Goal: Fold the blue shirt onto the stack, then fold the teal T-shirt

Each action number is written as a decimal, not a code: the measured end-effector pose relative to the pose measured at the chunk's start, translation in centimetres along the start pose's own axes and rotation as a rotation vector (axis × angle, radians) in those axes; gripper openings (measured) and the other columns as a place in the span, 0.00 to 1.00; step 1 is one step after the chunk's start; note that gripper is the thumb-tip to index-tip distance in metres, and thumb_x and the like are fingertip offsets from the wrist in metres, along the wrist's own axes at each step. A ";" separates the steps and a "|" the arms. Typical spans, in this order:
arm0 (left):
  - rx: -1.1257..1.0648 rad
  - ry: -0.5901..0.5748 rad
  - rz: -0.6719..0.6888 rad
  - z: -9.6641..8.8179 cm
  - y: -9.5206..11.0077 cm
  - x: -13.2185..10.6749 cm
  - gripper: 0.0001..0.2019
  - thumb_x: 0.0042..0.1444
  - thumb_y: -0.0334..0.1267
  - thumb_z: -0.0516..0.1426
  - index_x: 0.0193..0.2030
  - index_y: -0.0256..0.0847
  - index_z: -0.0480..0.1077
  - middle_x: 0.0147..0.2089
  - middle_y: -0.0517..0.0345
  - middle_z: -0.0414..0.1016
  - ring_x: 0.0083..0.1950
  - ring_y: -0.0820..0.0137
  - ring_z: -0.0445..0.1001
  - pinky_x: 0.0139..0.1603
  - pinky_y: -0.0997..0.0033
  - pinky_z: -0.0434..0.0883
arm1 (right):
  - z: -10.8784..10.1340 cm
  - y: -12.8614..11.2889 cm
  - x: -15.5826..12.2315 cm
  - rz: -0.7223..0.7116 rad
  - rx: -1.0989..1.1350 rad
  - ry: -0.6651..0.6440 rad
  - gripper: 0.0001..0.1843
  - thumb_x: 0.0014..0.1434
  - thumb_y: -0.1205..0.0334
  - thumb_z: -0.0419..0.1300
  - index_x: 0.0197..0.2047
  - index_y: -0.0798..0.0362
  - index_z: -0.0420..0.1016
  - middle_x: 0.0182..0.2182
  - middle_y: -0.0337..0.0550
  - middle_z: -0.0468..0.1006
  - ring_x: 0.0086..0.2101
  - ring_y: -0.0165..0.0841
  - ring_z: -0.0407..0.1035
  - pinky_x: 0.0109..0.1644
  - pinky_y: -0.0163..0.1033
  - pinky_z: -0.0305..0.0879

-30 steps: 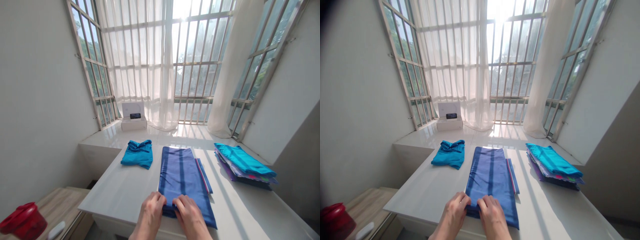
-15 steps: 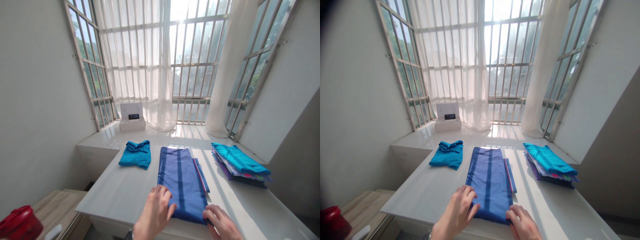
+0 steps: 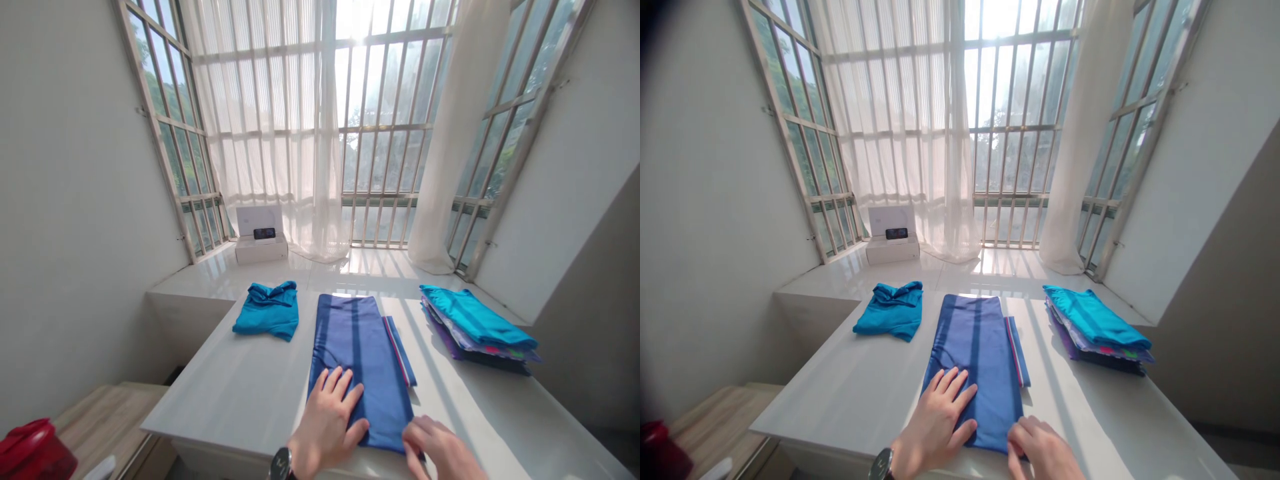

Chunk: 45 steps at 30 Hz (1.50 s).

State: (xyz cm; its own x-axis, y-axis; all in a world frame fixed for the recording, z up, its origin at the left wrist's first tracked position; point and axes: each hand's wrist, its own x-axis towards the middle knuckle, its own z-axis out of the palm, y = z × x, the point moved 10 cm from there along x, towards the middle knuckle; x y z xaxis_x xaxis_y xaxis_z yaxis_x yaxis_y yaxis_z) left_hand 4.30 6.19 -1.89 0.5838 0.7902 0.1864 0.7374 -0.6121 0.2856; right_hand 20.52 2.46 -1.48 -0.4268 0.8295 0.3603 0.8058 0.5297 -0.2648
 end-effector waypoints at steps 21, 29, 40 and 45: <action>0.033 0.024 -0.182 1.6 -3.4 -2.0 0.35 0.67 0.58 0.56 0.77 0.55 0.54 0.80 0.50 0.48 0.80 0.45 0.46 0.76 0.38 0.55 | 6.8 0.7 2.5 0.192 -0.283 0.030 0.32 0.68 0.40 0.53 0.69 0.46 0.71 0.69 0.43 0.68 0.66 0.53 0.64 0.66 0.57 0.69; -0.024 -0.048 -0.175 -0.9 -2.7 -1.8 0.34 0.69 0.65 0.48 0.74 0.51 0.61 0.77 0.42 0.57 0.78 0.45 0.52 0.75 0.36 0.54 | 7.4 1.5 1.4 0.180 -0.262 0.023 0.38 0.65 0.32 0.53 0.70 0.44 0.69 0.70 0.41 0.66 0.68 0.52 0.61 0.67 0.55 0.67; 0.170 0.096 -0.062 0.4 -1.1 0.6 0.29 0.70 0.49 0.53 0.75 0.49 0.59 0.78 0.48 0.56 0.77 0.45 0.56 0.74 0.36 0.58 | 6.8 1.5 1.7 0.145 -0.205 0.009 0.36 0.65 0.34 0.54 0.65 0.50 0.75 0.65 0.53 0.73 0.62 0.51 0.71 0.60 0.52 0.76; 0.168 0.145 -0.090 -0.2 -1.0 0.1 0.28 0.71 0.55 0.51 0.74 0.50 0.62 0.77 0.50 0.58 0.76 0.46 0.57 0.74 0.38 0.60 | 4.9 0.5 4.6 0.159 -0.285 0.164 0.30 0.70 0.42 0.52 0.63 0.51 0.76 0.64 0.53 0.75 0.63 0.48 0.69 0.64 0.52 0.72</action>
State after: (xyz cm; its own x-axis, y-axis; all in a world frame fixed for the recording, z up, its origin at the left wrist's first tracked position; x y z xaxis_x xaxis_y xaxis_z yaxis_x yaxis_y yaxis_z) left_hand 3.56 6.92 -1.96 0.4675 0.8301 0.3040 0.8372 -0.5261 0.1492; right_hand 17.02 7.39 -4.32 -0.2344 0.8456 0.4796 0.9487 0.3066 -0.0770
